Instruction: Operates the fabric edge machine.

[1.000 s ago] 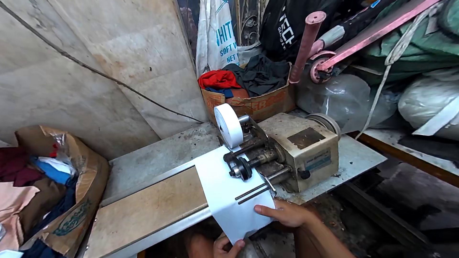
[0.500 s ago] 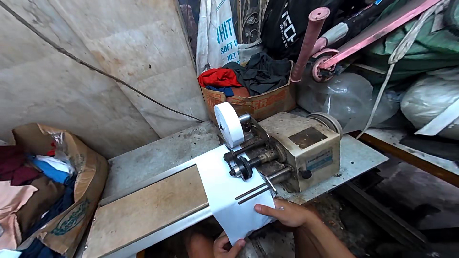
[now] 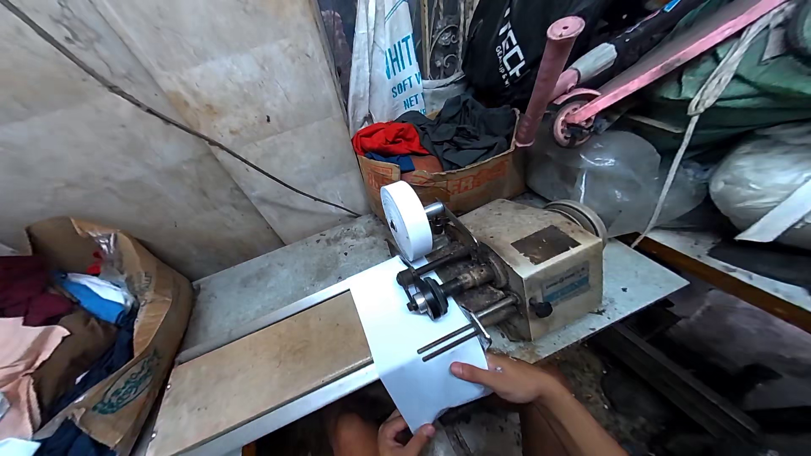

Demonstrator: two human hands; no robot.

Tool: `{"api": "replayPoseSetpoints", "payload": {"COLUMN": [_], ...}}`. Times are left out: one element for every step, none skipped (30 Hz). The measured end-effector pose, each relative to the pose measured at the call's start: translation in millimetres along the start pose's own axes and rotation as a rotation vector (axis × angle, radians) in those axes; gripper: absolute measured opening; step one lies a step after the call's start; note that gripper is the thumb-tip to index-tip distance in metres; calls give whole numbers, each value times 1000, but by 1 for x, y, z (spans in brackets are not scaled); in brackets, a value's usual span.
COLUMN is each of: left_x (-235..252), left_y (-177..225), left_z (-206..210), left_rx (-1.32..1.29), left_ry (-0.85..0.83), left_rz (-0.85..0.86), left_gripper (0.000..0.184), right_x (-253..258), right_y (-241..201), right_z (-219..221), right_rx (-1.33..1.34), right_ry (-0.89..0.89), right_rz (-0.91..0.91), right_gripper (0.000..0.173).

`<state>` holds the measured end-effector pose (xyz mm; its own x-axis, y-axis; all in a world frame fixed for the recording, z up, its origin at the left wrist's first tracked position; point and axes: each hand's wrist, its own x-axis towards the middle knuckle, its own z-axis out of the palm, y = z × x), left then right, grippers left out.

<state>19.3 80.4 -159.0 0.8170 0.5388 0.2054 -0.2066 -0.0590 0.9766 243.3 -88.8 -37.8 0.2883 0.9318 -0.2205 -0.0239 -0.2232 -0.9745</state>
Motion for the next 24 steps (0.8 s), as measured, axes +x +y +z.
{"api": "replayPoseSetpoints", "payload": {"left_x": [0,0,0,0,0,0,1,1,1,1,1,0,0,0,0,1,0,0,0,0,0,0,0,0], "left_y": [0,0,-1,0,1,2,3,3,4,4,3,2,2,2,2,2,2,1,1,1,0,0,0,0], "left_z": [0,0,0,0,1,2,2,2,2,3,3,2,2,3,3,3,3,2,2,2,2,2,2,2], "left_rx": [10,14,11,4,-1,0,4,9,8,6,6,3,0,-1,0,5,6,4,3,0,-7,-10,-7,-1], "left_ry": [3,4,2,2,5,8,11,11,9,11,12,12,16,20,23,26,21,12,6,4,5,6,6,8], "left_rz": [-4,-5,-4,-6,-13,-20,-28,-32,-35,-38,-38,-38,-40,-43,-43,-43,-42,-40,-34,-31,-29,-26,-22,-19], "left_gripper": [13,14,14,14,14,14,14,14,14,14,13,13,12,12,13,13,13,14,14,14,14,14,14,13], "right_x": [0,0,1,1,2,2,2,2,2,3,3,2,2,2,2,2,2,2,3,3,3,3,3,2], "right_y": [0,0,1,1,2,3,3,2,2,2,2,2,2,1,1,1,1,2,3,3,3,3,3,4], "right_z": [0,0,0,0,-1,-1,-1,-1,-1,-1,-1,0,-1,-1,-1,-1,-1,-1,-1,-1,-1,-1,-1,0], "right_rx": [1,-3,-10,-15,-13,-6,-4,-5,-5,-2,3,6,1,-6,-9,-9,-4,6,14,18,15,14,17,25], "right_ry": [-4,-5,-6,-12,-20,-25,-27,-29,-29,-29,-26,-22,-18,-16,-17,-20,-23,-24,-25,-25,-22,-17,-16,-13], "right_rz": [-5,-8,-10,-13,-19,-23,-22,-19,-19,-22,-21,-17,-10,-3,0,-1,-6,-12,-18,-23,-23,-18,-11,-4], "right_gripper": [44,44,44,44,44,44,44,44,44,43,43,44,45,45,45,45,44,44,44,44,44,44,45,45]}}
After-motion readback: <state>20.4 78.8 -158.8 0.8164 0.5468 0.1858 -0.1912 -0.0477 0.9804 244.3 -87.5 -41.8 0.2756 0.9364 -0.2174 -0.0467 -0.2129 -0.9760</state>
